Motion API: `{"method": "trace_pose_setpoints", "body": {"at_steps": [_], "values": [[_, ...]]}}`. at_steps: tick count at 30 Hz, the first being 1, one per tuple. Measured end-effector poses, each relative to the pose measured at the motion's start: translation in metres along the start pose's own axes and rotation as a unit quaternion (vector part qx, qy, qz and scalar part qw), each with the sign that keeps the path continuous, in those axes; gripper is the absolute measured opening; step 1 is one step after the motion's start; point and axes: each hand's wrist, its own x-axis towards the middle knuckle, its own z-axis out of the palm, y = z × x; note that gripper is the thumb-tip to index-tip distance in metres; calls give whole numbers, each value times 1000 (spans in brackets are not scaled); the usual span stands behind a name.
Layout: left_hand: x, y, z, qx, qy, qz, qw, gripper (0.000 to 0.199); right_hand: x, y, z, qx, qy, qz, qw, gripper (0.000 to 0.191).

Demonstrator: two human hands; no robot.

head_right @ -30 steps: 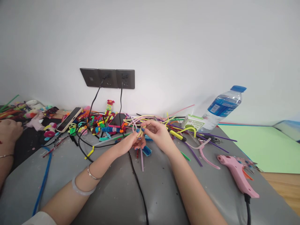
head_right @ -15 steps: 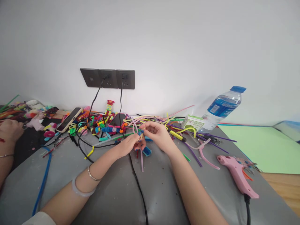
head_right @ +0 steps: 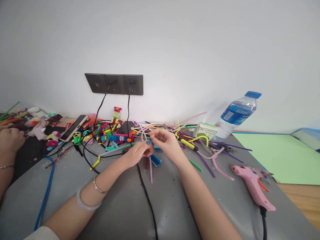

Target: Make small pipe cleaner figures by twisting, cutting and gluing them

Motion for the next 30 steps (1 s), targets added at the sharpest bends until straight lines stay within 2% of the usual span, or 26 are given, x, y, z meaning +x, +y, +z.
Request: {"method": "trace_pose_setpoints", "body": {"at_steps": [4,6,11,17,22,30], "values": [[3,1,0,-42,36,-1,998,38,1,2,0,57,19,9,998,53],[5,2,1,-86,41,-13,995,38,1,3,1,76,25,19,997,57],[8,4,3,-168,16,-49,985,41,0,5,4,97,4,46,994,51],[8,3,4,-199,2,-61,978,42,0,5,6,99,1,56,993,46],[8,2,5,-212,1,-46,976,42,-2,3,9,113,8,48,992,49],[8,5,4,-234,-1,-52,971,43,-1,4,10,58,31,4,998,43]]}}
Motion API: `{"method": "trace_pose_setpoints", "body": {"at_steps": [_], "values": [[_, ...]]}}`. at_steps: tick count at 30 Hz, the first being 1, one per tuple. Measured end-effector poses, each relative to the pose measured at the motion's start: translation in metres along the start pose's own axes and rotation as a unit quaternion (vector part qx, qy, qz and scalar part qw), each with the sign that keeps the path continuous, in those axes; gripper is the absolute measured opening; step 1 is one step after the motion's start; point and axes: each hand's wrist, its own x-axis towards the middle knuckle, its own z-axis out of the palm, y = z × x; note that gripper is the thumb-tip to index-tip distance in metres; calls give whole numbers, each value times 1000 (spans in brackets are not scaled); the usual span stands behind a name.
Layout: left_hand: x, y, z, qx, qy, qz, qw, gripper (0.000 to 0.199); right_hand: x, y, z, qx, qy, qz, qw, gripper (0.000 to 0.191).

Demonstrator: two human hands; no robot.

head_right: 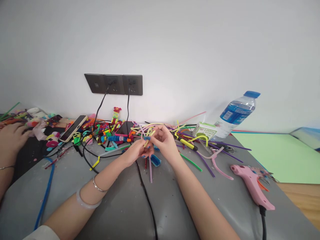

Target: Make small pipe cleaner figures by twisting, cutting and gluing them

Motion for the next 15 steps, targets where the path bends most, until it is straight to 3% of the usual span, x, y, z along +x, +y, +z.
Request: {"method": "trace_pose_setpoints", "body": {"at_steps": [6,12,15], "values": [[-3,6,3,13,-18,2,1000,46,3,2,-2,-19,28,-20,999,36],[-7,6,3,94,-29,34,995,40,3,-4,-6,55,13,93,994,43],[-9,5,-1,170,-43,43,984,38,3,-8,-10,43,-10,115,992,41]]}}
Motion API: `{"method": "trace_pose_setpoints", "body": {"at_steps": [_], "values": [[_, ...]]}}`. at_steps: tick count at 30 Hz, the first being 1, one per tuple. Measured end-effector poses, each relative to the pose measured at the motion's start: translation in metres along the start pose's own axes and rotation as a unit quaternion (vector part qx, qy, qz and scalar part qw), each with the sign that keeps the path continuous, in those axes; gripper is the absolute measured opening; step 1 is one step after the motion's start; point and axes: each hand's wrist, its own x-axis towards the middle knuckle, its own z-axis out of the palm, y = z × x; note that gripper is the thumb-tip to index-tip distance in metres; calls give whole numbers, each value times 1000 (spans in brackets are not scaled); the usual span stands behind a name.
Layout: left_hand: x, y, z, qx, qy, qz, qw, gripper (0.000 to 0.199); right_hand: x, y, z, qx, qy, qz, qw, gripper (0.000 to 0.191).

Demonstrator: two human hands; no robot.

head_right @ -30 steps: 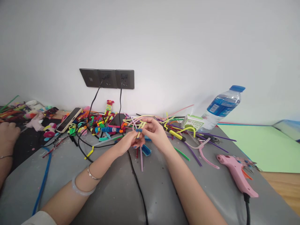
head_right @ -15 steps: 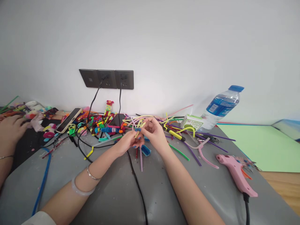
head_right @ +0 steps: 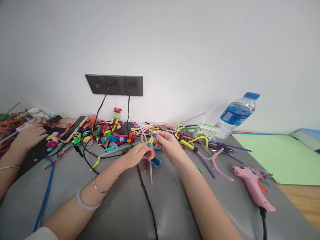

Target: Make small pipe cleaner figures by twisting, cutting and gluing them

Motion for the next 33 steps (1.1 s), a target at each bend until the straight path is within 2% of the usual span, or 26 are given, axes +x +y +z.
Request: {"method": "trace_pose_setpoints", "body": {"at_steps": [5,9,18,25,30,33], "values": [[-3,0,-8,170,5,18,985,43,1,2,-4,-62,13,-31,998,38],[-3,2,-11,224,11,20,974,40,2,4,-5,-112,22,-64,991,37],[-2,0,-6,121,11,7,993,41,1,0,-6,-147,36,-86,985,41],[-1,-5,-4,76,20,7,997,38,2,3,-8,-118,34,-74,990,41],[1,-4,-5,21,2,-6,1000,34,0,2,-4,-75,12,-59,995,41],[2,-6,-5,-20,-3,-15,1000,39,1,2,-5,-85,28,-66,994,43]]}}
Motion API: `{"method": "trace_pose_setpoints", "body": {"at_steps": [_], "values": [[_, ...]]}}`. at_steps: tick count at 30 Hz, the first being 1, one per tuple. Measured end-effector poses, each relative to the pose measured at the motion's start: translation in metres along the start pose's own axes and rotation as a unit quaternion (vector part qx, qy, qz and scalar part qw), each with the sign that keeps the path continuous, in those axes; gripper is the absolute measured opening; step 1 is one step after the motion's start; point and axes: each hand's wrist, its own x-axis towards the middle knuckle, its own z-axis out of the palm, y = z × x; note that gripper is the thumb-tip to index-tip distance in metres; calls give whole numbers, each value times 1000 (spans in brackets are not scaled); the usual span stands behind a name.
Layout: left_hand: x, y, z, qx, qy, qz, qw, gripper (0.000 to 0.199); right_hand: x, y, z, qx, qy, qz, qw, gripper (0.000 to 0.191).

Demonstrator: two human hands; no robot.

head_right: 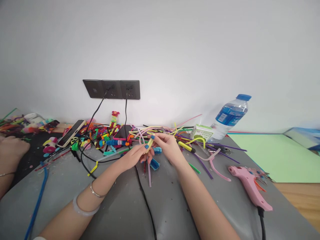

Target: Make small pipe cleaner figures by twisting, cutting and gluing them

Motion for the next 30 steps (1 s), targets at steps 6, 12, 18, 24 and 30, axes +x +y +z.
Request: {"method": "trace_pose_setpoints", "body": {"at_steps": [6,12,18,24,30], "values": [[5,-2,-4,-26,81,-26,996,44,5,4,-7,-21,51,-14,998,45],[7,3,-9,-40,113,-60,991,38,5,4,-10,-24,65,-16,997,46],[4,4,-7,-12,107,-36,994,34,5,2,-10,-49,66,-29,996,43],[5,5,-8,-16,106,-37,994,31,6,6,-12,-19,71,-22,997,41],[6,2,-9,-15,121,-44,992,30,7,10,-16,20,56,-8,998,38]]}}
